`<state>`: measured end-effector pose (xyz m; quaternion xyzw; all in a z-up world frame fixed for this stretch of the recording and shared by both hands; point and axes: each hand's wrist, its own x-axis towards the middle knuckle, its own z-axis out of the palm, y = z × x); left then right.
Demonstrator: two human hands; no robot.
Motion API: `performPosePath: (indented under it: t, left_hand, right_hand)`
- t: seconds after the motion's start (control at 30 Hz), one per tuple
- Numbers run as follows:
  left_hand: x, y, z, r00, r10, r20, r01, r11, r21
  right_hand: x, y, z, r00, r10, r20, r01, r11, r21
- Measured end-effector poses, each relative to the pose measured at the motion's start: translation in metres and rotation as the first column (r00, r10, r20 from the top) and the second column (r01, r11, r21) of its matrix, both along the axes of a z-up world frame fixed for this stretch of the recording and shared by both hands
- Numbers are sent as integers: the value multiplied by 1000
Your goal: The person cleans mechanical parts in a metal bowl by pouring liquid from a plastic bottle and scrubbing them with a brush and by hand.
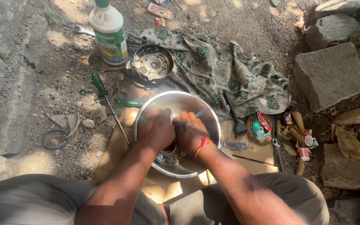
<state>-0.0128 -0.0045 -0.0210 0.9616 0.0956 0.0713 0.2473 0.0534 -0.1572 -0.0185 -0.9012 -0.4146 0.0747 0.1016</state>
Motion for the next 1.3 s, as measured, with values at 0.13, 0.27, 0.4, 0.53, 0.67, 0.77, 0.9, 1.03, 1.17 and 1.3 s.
performPosePath:
  t: [0.13,0.27,0.4,0.53,0.67,0.77,0.9,1.03,1.17,1.3]
  left_hand:
    - [2,-1,16,969,-69,-238,69,998,-10]
    - [-1,8,14,951,-61,-305,56,998,-24]
    - [5,11,9,995,-47,84,42,997,59]
    - [-4,10,-2,974,-61,-219,52,998,-47]
    - [2,12,0,986,-36,-163,30,999,-37]
    - [2,11,0,988,-45,-148,44,999,-8]
    - [11,19,-2,999,37,-38,-43,986,-161]
    - [20,20,-9,980,171,-99,-196,905,-378]
    - [31,26,-10,990,142,25,-110,851,-514]
    - [25,27,-7,943,137,-304,-322,143,-936]
  right_hand:
    - [-3,3,-2,946,320,57,-324,941,100]
    - [-12,9,7,984,171,-49,-172,985,-11]
    - [-6,9,33,989,38,-145,-55,992,-117]
    - [-17,13,34,967,250,44,-228,932,-283]
    - [-12,16,28,971,234,-45,-233,893,-385]
    - [-10,6,20,958,283,-46,-285,957,-58]
    - [15,-1,19,964,56,-261,34,943,330]
    - [30,-8,28,104,-102,-989,798,603,22]
    - [37,-4,44,270,-129,-954,786,601,142]
    - [27,1,43,201,22,-979,821,542,181]
